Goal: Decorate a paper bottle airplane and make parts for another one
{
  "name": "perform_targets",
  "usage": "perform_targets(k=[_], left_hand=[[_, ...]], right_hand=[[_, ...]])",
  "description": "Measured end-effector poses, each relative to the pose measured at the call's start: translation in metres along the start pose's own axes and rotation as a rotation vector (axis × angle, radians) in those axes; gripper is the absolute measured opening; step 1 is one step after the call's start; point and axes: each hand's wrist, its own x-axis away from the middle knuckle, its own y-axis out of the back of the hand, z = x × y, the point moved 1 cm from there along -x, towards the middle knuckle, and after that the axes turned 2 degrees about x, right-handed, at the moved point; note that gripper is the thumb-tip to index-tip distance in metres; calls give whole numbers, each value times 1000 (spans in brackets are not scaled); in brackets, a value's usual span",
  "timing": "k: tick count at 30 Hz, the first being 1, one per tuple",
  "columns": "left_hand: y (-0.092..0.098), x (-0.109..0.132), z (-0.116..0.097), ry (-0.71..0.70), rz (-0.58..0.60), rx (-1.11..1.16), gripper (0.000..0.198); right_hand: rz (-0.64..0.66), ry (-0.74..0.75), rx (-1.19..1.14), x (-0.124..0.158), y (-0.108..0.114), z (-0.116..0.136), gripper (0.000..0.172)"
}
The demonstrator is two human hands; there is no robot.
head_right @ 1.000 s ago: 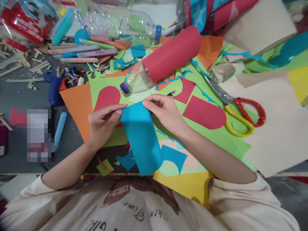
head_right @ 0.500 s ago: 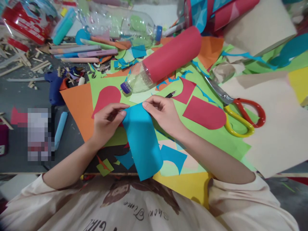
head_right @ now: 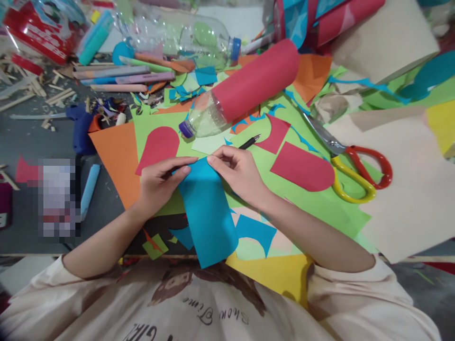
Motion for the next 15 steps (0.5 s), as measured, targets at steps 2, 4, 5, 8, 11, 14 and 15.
perform_targets(k=[2,4,5,8,11,14,15], left_hand=[[0,0,0,-23,14,20,21],[-1,1,0,-42,42,30,22],[-1,1,0,-49,54,33,23],[-2,2,-1,-71,55,12,24],[-1,3,-1,-102,7,-45,25],[-1,3,-1,-128,-19,-69,24],[-1,3,-1,-135,-21,-65,24]], right_hand=[[3,2,-10,1,-1,1,34],[13,-9,-19,1,-3,1,36],[19,-18,-23,2,-4,2,38],[37,-32,-30,2,-6,3,42],[53,-24,-48,3,-7,3,44],[65,-27,-50,3,-7,3,42],[63,-27,-48,3,-7,2,41]])
